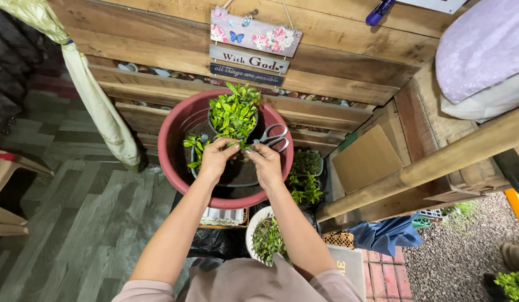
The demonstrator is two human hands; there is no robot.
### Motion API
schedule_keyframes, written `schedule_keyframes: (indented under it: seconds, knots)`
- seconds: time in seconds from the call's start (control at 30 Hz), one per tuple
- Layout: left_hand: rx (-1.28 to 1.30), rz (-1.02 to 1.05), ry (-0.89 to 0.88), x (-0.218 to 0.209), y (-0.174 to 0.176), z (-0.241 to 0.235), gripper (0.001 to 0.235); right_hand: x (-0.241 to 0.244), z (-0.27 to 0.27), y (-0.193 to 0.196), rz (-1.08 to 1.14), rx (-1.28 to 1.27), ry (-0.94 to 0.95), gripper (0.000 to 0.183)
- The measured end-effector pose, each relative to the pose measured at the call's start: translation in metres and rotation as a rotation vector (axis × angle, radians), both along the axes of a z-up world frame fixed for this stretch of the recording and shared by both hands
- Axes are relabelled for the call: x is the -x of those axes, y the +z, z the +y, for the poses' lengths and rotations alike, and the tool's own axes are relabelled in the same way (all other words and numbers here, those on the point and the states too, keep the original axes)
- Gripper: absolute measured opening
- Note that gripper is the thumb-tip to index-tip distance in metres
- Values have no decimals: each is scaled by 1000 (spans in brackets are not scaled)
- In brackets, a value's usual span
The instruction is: Pruning and cleaning small green plants in a pot.
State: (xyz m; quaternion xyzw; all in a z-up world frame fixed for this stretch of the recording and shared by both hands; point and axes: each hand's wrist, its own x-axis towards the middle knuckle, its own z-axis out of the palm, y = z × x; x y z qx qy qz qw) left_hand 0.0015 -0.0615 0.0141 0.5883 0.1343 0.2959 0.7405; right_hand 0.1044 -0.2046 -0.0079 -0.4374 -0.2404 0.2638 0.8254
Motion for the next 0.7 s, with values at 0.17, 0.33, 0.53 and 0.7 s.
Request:
schedule_keyframes:
  seconds: [0.17,0.33,0.53,0.7]
  knots:
    - [305,16,46,0,7,10,17,12,-33,28,165,36,19,23]
    - [195,76,-126,5,5,-4,13,7,-131,7,102,119,-98,31]
    - [-271,161,-167,8,15,-17,21,23,-227,-133,2,888,-345,44]
    - [-590,121,-111,18,32,-25,19,47,-253,-285,-514,1324,-314,27]
